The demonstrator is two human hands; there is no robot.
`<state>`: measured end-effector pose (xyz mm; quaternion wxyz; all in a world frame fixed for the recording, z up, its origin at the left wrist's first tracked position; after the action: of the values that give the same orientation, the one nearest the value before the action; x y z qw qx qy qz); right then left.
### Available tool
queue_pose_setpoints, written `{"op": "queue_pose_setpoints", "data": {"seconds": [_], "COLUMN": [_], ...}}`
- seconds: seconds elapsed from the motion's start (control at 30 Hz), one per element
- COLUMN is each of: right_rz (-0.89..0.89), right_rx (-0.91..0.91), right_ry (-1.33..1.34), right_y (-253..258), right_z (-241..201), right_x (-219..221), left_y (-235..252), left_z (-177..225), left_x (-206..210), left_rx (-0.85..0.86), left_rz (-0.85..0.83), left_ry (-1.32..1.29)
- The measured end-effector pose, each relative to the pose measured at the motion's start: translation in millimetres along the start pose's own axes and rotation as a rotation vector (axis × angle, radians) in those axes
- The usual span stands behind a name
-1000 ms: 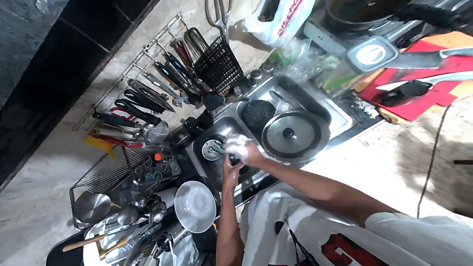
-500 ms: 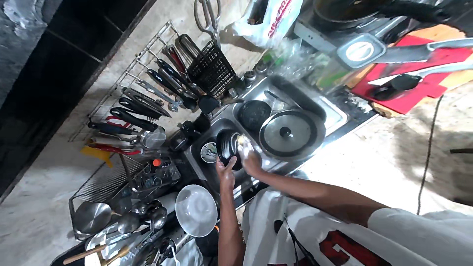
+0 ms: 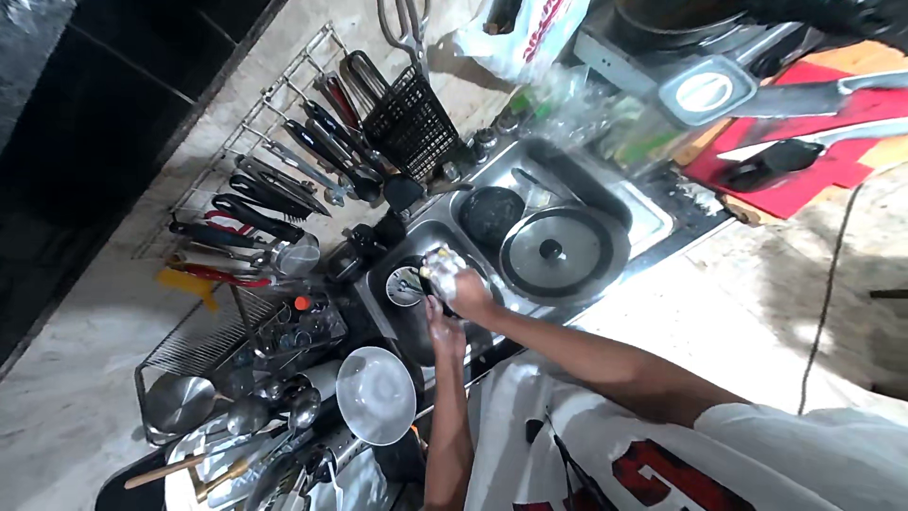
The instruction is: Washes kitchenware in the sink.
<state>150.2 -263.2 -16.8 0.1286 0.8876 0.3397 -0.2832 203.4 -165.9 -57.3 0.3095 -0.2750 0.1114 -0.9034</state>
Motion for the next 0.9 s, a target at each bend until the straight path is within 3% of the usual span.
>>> {"op": "queue_pose_setpoints", "data": {"seconds": [0.17,0.3,0.43,0.53,0.63,0.77,0.9], "right_rz": [-0.135,-0.203,-0.314,-0.372,-0.275,-0.095,0.006], "right_rx": [-0.349,-0.541,-0.633,-0.671,-0.626,-0.435,-0.136], "right_ry": [-0.180,-0.171,-0.138,-0.145,-0.146,-0.179,0.047], "right_y": [-37,-55,-68,-74,-73,-69,-67], "right_z": [-20,-2,5,10,22,29,54], "right_x": [23,28,26,25,29,26,11], "left_y": [11,12,10,12,15,18,12], "left_z": [11,-3,-11,-6,-1,7,16], "left_x": [0,-9,-14,-25,-29,-33,-33], "left_rx": [0.043,-0.138,-0.341,-0.362,-0.305,-0.200,-0.119], "left_rz": [-0.039,0.008,0.025,0.046,0.063,0.194,0.233], "left_ry": [-0.356,-0.454,-0.331,-0.144,-0.072,-0.237,-0.381]}}
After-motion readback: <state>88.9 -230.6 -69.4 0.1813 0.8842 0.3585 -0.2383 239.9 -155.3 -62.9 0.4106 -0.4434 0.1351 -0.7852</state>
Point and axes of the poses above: each hand's wrist, its own y-axis towards the middle knuckle, its own x-axis out of the palm, z = x × y, the point moved 8 cm from there along y, towards the middle knuckle, and after that the axes turned 8 degrees about -z, right-handed, at the moved point
